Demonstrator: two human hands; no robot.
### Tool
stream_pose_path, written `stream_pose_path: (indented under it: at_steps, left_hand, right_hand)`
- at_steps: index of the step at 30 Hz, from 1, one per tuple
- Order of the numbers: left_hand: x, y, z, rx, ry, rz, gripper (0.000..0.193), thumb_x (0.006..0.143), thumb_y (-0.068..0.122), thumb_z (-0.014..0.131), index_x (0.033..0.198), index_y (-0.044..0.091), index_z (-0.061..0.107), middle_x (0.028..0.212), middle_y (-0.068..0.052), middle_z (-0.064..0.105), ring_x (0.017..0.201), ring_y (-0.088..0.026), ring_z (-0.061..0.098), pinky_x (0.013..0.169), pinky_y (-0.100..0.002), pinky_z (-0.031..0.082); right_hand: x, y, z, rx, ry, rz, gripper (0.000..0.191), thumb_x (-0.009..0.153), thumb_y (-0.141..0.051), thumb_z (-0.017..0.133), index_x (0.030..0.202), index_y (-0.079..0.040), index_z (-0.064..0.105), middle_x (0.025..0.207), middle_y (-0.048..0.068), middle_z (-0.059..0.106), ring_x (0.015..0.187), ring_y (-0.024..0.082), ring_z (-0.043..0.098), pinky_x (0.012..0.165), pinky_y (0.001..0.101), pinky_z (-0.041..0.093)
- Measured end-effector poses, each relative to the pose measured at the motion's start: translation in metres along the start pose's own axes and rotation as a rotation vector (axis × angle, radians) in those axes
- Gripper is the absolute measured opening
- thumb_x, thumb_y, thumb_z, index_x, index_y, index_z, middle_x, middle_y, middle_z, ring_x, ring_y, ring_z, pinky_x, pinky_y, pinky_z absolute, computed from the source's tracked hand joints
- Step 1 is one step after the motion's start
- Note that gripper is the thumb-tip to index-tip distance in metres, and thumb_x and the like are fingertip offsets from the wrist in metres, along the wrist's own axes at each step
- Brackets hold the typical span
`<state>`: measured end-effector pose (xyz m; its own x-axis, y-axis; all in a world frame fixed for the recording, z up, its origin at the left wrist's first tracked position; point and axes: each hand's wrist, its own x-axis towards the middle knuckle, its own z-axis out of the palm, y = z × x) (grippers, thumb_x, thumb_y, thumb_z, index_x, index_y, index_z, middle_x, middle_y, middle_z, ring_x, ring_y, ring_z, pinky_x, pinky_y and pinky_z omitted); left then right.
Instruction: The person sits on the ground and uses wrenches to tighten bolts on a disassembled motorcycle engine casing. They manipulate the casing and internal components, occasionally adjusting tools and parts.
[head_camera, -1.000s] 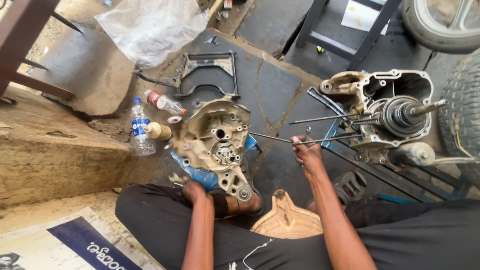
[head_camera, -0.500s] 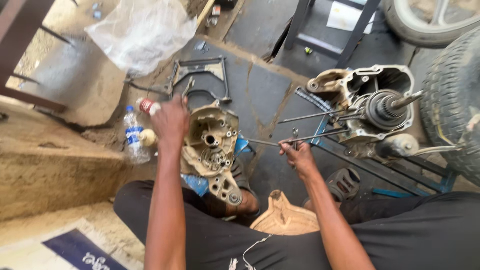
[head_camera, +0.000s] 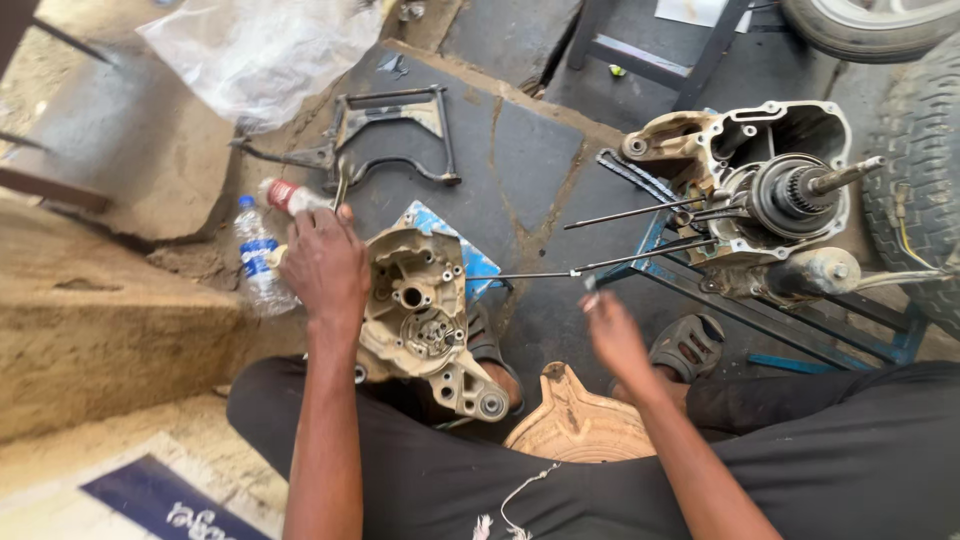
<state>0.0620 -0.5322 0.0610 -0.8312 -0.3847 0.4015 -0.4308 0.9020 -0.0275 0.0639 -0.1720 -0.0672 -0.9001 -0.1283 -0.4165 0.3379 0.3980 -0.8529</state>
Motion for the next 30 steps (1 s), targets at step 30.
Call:
stream_pose_path:
  at_steps: [30]
  left_hand:
    - [0.042,0.071,0.072,-0.481,-0.424,0.321,0.030,0.108,0.035,0.057,0.095,0.009,0.052,0.058,-0.014,0.063,0.049,-0.037,0.064,0.044,-0.049,0.048]
  right_hand:
    - [0.047,-0.005,0.062,-0.699,0.310,-0.205,0.024,0.104,-0.028,0.053,0.094,-0.007,0.060,0.068,0.025,0.066,0.064,0.049,0.065,0.059,0.0616,0.047]
